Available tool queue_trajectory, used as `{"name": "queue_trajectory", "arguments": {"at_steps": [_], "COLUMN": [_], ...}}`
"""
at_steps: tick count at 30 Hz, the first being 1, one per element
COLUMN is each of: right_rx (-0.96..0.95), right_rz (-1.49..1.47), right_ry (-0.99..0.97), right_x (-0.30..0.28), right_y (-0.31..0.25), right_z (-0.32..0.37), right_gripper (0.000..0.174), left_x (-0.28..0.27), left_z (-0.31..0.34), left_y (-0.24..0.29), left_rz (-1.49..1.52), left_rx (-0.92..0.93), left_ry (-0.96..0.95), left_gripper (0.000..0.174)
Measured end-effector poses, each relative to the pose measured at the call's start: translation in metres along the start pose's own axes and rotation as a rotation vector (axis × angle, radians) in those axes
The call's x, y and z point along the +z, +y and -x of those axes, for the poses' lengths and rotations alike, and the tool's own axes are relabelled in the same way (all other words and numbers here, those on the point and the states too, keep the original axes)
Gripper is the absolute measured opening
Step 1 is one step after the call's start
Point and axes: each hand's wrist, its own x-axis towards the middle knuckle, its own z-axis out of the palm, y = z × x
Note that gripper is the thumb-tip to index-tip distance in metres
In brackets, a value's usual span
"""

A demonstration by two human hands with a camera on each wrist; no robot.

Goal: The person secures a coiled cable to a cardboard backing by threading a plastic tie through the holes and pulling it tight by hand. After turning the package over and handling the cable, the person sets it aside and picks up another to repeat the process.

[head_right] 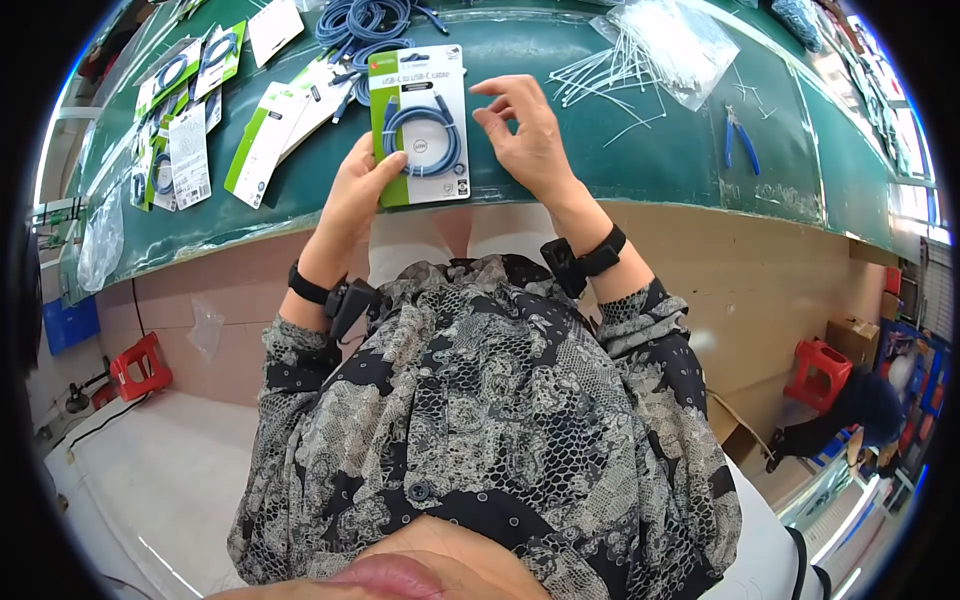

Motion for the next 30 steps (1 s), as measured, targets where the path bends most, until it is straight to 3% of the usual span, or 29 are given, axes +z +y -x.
{"name": "queue_trajectory", "arguments": {"at_steps": [1,4,5,8,12,16,22,27,30], "right_rx": [-0.091,-0.214,-0.255,-0.318,-0.346,-0.379,-0.486,-0.466,-0.167], "right_rz": [-0.031,0.006,0.076,0.172,0.226,0.242,0.276,0.217,0.023], "right_ry": [-0.054,-0.136,-0.160,-0.184,-0.206,-0.234,-0.207,-0.218,-0.200], "right_x": [0.001,0.006,0.008,0.009,0.009,0.006,0.012,0.012,0.004], "right_y": [0.002,0.014,0.020,0.021,0.020,0.021,0.026,0.034,0.023], "right_z": [0.000,0.003,0.002,-0.004,-0.006,-0.010,-0.013,-0.016,-0.013], "right_gripper": [0.023,0.020,0.019,0.016,0.013,0.011,0.012,0.015,0.017], "left_x": [-0.001,0.002,0.004,0.012,0.043,0.041,0.031,0.029,0.006], "left_z": [-0.002,-0.009,-0.009,-0.003,-0.011,-0.014,-0.017,-0.018,-0.015], "left_y": [0.003,0.024,0.023,0.012,-0.024,-0.038,-0.032,-0.033,-0.008], "left_rz": [0.002,-1.140,-1.142,-1.314,-1.103,-1.122,-1.092,-0.977,-0.857], "left_rx": [-0.005,-0.037,-0.033,0.795,0.797,0.799,0.777,0.782,0.845], "left_ry": [0.007,0.091,0.092,0.293,0.115,0.207,0.113,0.084,0.168], "left_gripper": [0.027,0.023,0.023,0.020,0.021,0.018,0.017,0.019,0.022]}}
